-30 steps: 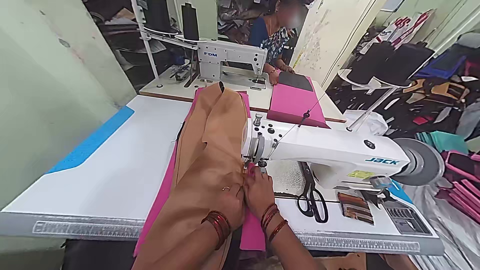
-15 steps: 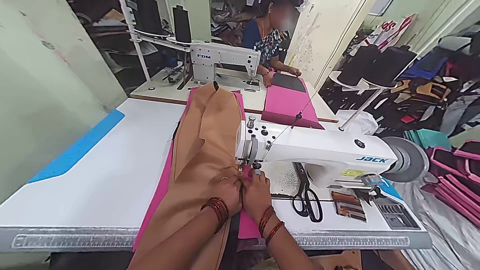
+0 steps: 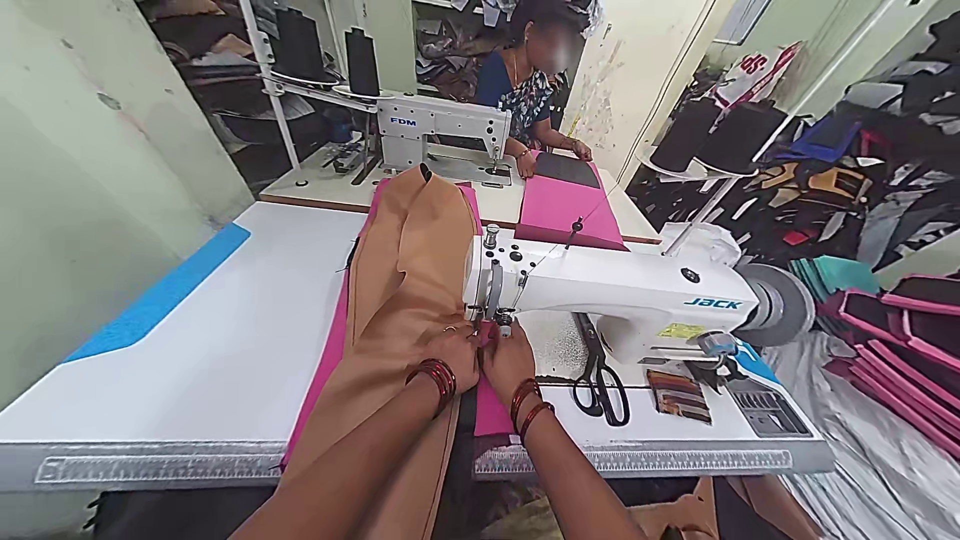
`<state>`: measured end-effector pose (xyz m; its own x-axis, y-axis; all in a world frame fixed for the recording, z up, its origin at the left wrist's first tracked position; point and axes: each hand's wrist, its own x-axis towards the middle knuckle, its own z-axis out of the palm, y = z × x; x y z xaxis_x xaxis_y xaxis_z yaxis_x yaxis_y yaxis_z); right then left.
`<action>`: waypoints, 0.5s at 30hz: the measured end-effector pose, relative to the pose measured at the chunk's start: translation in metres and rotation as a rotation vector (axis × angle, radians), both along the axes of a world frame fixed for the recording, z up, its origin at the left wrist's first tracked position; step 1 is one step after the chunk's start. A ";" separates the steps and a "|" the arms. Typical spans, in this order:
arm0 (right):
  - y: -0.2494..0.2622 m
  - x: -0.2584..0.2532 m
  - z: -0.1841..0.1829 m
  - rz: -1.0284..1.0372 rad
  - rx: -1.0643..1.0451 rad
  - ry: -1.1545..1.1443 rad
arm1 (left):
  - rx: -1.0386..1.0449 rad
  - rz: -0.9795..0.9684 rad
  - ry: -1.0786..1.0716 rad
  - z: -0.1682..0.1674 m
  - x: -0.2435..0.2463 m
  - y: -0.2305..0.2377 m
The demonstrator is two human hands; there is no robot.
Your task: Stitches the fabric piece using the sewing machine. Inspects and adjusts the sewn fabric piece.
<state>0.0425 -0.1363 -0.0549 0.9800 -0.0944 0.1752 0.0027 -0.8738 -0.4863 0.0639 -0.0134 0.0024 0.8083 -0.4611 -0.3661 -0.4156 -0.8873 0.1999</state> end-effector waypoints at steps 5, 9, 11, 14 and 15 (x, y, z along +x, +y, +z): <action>-0.013 -0.031 -0.009 0.044 0.281 -0.029 | -0.048 0.145 -0.048 0.003 -0.039 0.011; -0.006 -0.082 -0.029 0.135 0.106 -0.288 | -0.013 0.240 -0.026 0.022 -0.083 0.036; 0.011 -0.104 -0.025 0.202 -0.033 -0.278 | 0.061 0.181 0.050 0.033 -0.082 0.048; 0.040 -0.112 -0.014 0.245 0.002 -0.156 | 0.100 0.124 0.067 0.055 -0.070 0.055; 0.046 -0.111 -0.008 0.244 0.060 -0.091 | 0.098 0.108 0.083 0.063 -0.065 0.057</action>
